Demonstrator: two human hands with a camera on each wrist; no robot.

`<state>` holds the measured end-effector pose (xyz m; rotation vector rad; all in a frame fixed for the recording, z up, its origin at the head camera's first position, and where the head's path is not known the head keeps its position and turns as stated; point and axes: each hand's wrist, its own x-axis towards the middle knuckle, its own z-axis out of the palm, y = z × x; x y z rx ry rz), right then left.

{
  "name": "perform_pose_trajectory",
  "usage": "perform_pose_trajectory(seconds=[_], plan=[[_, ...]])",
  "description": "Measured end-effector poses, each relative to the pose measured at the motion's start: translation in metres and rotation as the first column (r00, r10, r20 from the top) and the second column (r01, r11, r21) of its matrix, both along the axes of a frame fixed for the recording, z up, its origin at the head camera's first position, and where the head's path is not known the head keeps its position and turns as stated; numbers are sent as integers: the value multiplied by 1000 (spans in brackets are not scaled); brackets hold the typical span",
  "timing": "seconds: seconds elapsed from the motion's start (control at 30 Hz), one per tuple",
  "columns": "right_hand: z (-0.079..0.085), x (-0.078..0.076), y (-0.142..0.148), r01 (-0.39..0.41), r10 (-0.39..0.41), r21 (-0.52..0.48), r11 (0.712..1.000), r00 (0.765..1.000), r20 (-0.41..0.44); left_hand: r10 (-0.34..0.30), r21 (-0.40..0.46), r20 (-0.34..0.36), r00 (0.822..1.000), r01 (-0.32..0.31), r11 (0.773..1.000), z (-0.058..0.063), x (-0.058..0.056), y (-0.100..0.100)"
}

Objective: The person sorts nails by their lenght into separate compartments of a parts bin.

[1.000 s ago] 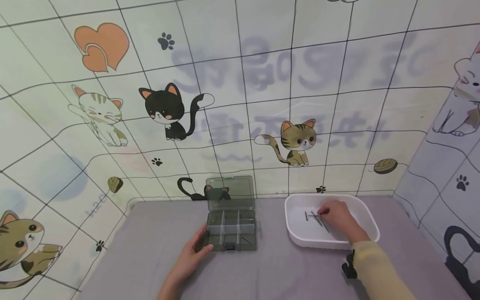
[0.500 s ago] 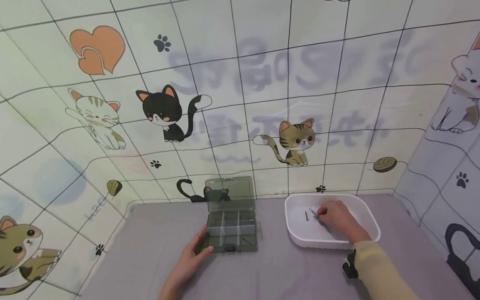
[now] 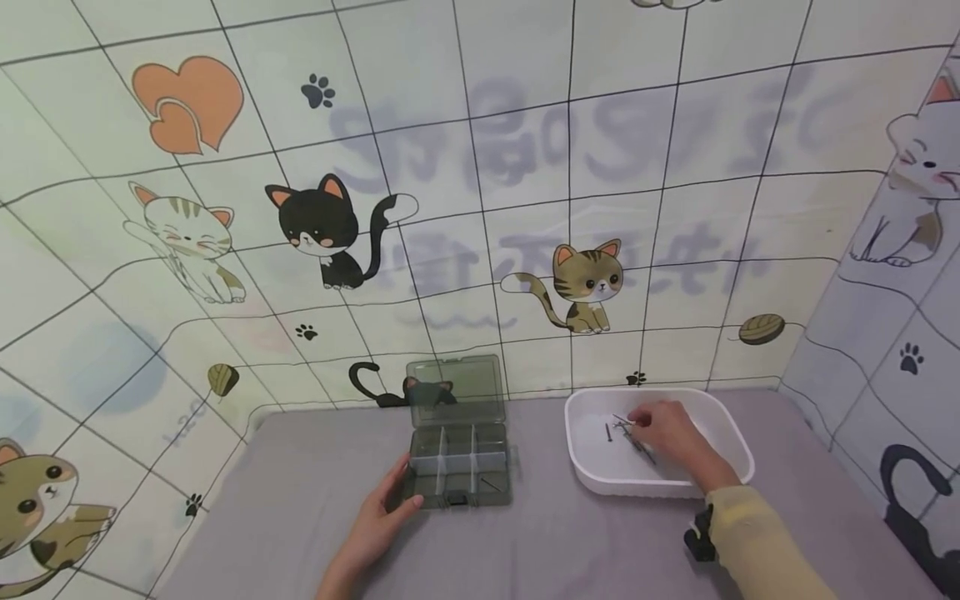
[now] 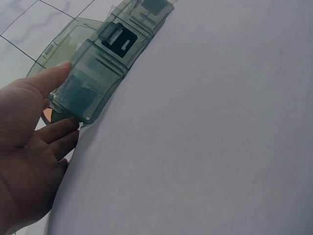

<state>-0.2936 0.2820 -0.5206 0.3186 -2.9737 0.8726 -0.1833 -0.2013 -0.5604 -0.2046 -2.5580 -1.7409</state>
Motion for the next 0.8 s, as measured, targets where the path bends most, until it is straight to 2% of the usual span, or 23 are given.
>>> perform_pose_trajectory(seconds=[0.1,0.37,0.8], plan=[[3,2,-3,7,-8,-23,1000,1000,-28,2,-1,-3,1000,-2,1000,0,1,0],[12,11,-7,43,-46,-78,996,998,-35,-3,-24,-4,1000,3,1000,3,-1,-1],[13,21,-13,106,-112,-167,980,993,-26,4,-19,-5,1000,-4,1000,-1,1,0]])
